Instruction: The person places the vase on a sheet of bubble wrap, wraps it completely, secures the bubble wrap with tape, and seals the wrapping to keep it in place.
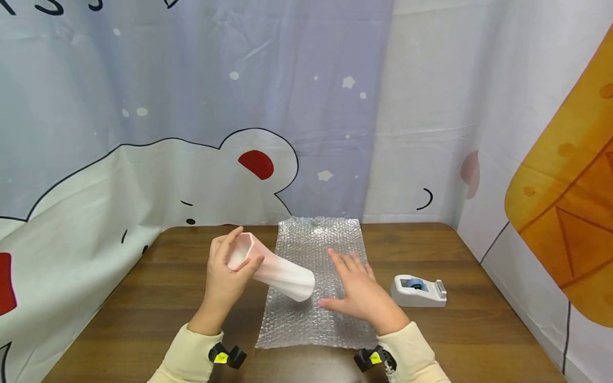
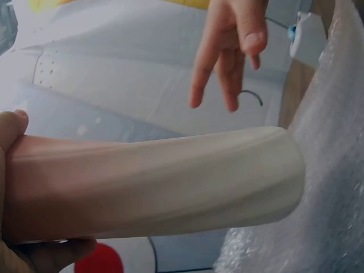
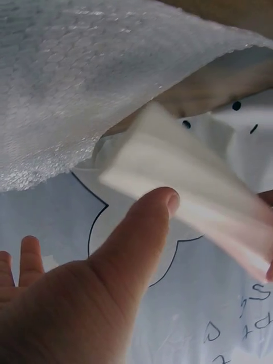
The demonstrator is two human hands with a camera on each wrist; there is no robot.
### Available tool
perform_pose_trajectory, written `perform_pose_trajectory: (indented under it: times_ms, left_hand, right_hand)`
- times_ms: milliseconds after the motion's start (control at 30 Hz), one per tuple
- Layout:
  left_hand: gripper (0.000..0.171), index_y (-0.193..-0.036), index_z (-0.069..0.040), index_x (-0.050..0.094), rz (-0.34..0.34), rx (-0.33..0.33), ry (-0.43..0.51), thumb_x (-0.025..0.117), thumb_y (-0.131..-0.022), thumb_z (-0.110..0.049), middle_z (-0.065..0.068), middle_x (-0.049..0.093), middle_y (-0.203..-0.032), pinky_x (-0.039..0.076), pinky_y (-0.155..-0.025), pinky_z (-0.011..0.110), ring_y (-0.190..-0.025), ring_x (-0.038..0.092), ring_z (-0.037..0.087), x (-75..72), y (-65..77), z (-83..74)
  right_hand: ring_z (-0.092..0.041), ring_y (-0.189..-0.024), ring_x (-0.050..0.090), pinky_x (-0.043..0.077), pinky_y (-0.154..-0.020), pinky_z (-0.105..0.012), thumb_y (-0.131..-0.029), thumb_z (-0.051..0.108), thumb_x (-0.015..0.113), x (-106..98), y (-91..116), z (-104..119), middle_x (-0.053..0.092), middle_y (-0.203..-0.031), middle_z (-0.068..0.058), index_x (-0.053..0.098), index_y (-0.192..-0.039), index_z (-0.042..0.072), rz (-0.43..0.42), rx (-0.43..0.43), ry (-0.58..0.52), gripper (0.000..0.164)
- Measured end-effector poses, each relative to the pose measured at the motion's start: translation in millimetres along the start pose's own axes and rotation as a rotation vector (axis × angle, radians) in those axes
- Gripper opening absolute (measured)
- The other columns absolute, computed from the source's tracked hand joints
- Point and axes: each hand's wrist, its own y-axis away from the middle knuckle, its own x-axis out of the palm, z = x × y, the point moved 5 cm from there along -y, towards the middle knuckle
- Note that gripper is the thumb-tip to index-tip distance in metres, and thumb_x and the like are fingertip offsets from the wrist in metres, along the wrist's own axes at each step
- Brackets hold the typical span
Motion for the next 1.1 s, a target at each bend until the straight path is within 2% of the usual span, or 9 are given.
perform_pose_trajectory:
  times_ms: [200,333,467,633,733,833,900,1100]
  left_hand:
    - [0.062,-0.125,-0.02,0.052,0.027,-0.038,0.059,0.08,-0.07,-0.027,0.005,0.045,-0.113,0.047,-0.074,0.039,-0.101,0.048,0.019,13.3,9.9,-3.1]
    - [0.06,-0.124,-0.013,0.052,0.044,-0.044,0.115,0.079,-0.071,-0.017,0.011,0.044,-0.114,0.048,-0.074,0.041,-0.1,0.048,0.024,16.3,13.8,-19.1]
    - [0.058,-0.124,-0.008,0.05,0.06,-0.03,0.155,0.077,-0.073,-0.011,0.015,0.044,-0.113,0.048,-0.073,0.041,-0.099,0.048,0.028,17.7,18.0,-37.8]
    - [0.058,-0.125,-0.007,0.049,0.077,-0.014,0.207,0.075,-0.074,-0.01,0.015,0.043,-0.113,0.046,-0.074,0.038,-0.099,0.047,0.027,23.6,23.4,-44.0]
    - [0.057,-0.125,-0.006,0.049,0.065,-0.001,0.249,0.074,-0.074,-0.008,0.016,0.044,-0.113,0.046,-0.075,0.038,-0.1,0.047,0.028,24.7,24.3,-44.5]
    - [0.057,-0.125,-0.006,0.05,0.057,0.001,0.285,0.073,-0.073,-0.006,0.017,0.044,-0.112,0.045,-0.077,0.037,-0.1,0.046,0.03,24.7,24.4,-43.8]
    - [0.056,-0.125,-0.005,0.05,0.056,-0.009,0.305,0.073,-0.073,-0.005,0.018,0.045,-0.112,0.045,-0.078,0.037,-0.1,0.046,0.031,25.0,24.5,-42.7]
    - [0.055,-0.124,-0.006,0.05,0.086,-0.076,0.322,0.073,-0.075,-0.007,0.018,0.045,-0.113,0.045,-0.08,0.038,-0.102,0.047,0.031,26.9,23.3,-40.1]
  right_hand:
    - [-0.035,-0.134,0.017,0.015,-0.103,-0.057,-0.065,0.068,0.065,7,-2,10,0.022,-0.149,0.0,0.011,-0.148,0.022,-0.014,-0.063,-0.016,0.11]
    - [-0.032,-0.134,0.02,0.015,-0.104,-0.056,-0.063,0.072,0.063,11,-3,16,0.023,-0.149,0.0,0.009,-0.148,0.024,-0.03,-0.093,0.008,0.112]
    - [-0.031,-0.133,0.025,0.014,-0.104,-0.057,-0.061,0.074,0.061,13,-5,23,0.028,-0.147,-0.002,0.012,-0.148,0.022,-0.06,-0.131,0.032,0.113]
    - [-0.023,-0.122,0.041,0.021,-0.103,-0.053,-0.059,0.071,0.066,15,-6,27,0.044,-0.136,-0.001,0.026,-0.145,0.017,-0.101,-0.192,0.081,0.109]
    - [-0.012,-0.102,0.05,0.036,-0.094,-0.041,-0.058,0.059,0.076,14,-8,29,0.054,-0.118,0.005,0.038,-0.135,0.016,-0.13,-0.233,0.067,0.097]
    - [-0.006,-0.088,0.05,0.044,-0.078,-0.032,-0.057,0.047,0.081,14,-9,29,0.055,-0.108,0.008,0.044,-0.128,0.015,-0.158,-0.26,0.04,0.086]
    - [-0.005,-0.084,0.051,0.046,-0.07,-0.03,-0.057,0.043,0.08,14,-9,29,0.056,-0.104,0.008,0.047,-0.125,0.013,-0.174,-0.269,0.038,0.081]
    - [-0.003,-0.078,0.05,0.046,-0.064,-0.026,-0.054,0.041,0.077,15,-9,28,0.055,-0.098,0.012,0.047,-0.122,0.017,-0.169,-0.249,0.068,0.078]
